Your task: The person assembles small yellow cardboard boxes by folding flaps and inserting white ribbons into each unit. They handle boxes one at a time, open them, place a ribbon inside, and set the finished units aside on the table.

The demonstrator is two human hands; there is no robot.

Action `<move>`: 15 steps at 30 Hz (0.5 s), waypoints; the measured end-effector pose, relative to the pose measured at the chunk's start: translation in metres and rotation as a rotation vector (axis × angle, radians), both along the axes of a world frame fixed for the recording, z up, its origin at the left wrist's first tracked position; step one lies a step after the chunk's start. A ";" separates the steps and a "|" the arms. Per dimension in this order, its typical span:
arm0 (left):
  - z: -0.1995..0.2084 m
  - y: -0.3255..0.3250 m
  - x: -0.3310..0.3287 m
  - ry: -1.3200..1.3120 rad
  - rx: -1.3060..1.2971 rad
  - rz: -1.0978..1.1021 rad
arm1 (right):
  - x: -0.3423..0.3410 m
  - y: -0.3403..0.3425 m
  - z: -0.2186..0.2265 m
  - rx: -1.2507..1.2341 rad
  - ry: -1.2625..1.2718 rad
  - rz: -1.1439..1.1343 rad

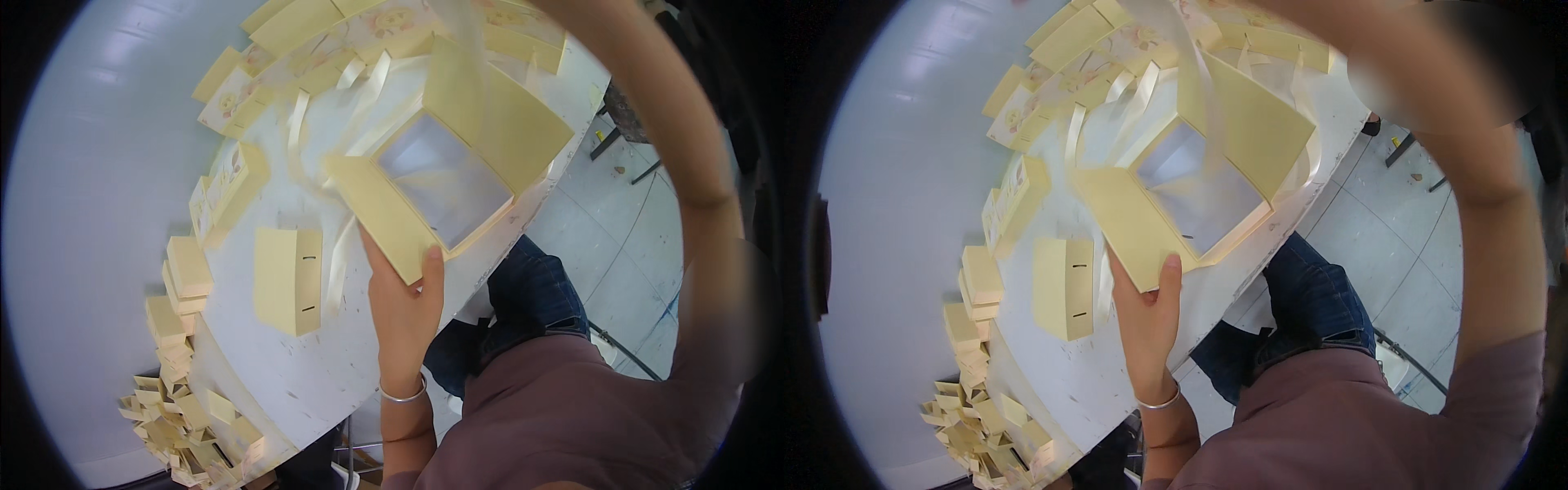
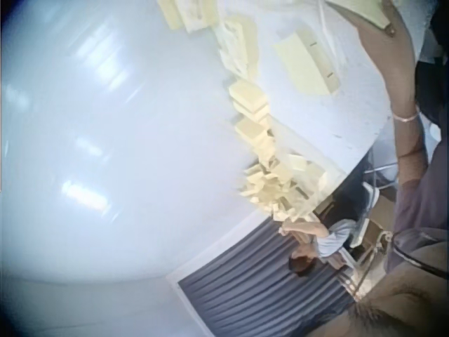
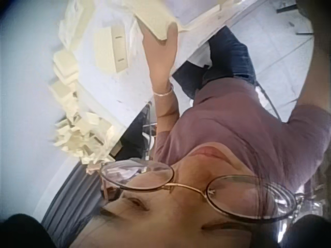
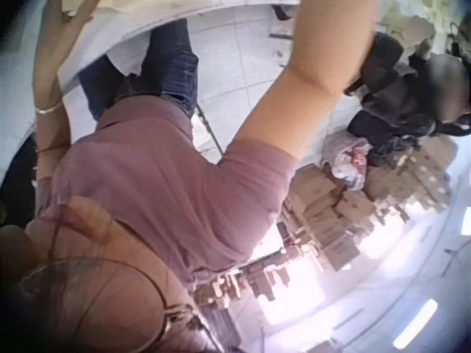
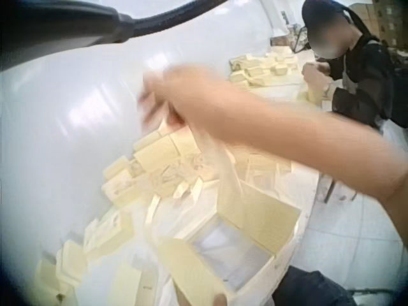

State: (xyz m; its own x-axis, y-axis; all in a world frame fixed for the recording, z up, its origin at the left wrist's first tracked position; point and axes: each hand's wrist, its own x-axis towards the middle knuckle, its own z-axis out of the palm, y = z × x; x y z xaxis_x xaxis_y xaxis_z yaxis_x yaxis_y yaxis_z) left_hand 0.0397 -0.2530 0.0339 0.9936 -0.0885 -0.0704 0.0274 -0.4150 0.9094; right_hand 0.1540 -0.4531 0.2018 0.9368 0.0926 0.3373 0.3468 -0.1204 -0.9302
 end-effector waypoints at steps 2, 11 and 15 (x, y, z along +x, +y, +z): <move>-0.007 0.006 0.001 0.223 -0.127 -0.003 | 0.010 0.009 0.014 -0.046 -0.091 0.025; -0.025 0.015 0.001 0.233 -0.412 0.117 | -0.039 0.045 -0.157 -0.968 -0.015 0.407; -0.028 0.014 0.003 0.271 -0.452 0.087 | -0.038 0.035 -0.186 -1.084 0.087 0.438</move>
State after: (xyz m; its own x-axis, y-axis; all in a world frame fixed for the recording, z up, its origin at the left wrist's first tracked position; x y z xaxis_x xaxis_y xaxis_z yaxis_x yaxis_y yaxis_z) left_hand 0.0431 -0.2386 0.0058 0.9502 -0.0877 -0.2991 0.3027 0.0306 0.9526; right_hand 0.1164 -0.4178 0.0158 0.7699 0.6123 -0.1798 0.4952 -0.7510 -0.4369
